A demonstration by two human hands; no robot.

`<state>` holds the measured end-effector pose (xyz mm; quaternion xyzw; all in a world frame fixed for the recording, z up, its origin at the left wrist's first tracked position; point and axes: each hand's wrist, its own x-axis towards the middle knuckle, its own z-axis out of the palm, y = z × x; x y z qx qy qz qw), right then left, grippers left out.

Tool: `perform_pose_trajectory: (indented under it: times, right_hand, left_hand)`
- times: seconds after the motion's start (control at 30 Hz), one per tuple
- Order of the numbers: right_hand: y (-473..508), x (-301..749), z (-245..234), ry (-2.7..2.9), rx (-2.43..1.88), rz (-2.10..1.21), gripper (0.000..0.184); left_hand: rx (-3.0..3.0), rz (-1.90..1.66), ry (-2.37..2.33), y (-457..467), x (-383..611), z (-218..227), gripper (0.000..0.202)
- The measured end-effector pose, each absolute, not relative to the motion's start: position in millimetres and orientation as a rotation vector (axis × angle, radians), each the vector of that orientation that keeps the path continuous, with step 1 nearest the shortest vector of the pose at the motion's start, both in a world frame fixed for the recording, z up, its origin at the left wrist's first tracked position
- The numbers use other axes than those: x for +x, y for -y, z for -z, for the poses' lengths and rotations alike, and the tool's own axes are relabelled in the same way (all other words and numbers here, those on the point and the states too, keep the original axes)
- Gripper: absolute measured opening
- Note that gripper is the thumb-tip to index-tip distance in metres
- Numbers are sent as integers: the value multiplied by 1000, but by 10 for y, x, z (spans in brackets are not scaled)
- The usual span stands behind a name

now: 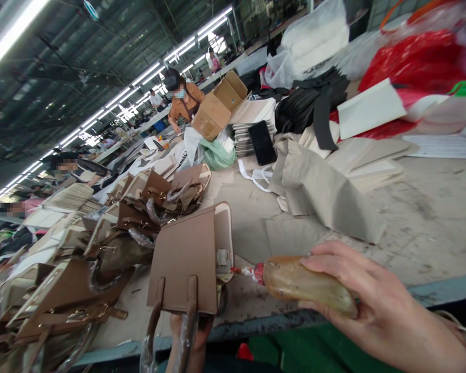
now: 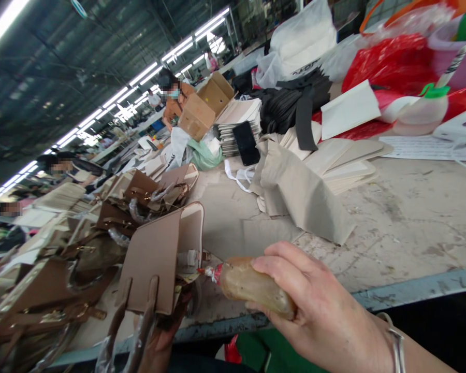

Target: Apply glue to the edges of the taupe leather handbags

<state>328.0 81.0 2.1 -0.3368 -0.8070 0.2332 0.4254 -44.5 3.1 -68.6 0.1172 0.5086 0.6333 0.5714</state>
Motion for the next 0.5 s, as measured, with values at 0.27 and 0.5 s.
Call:
perform_pose_trajectory:
  times: [0.27,0.5]
  right_hand:
    - [-812,3303,6,2088,-798,-593,33]
    - [-799,3345,-3,2041,-823,-542,36]
  left_hand:
    - [246,-1543,-1259,-19,-435,656,56]
    - [194,-1536,-1300,-32,-457,637,59]
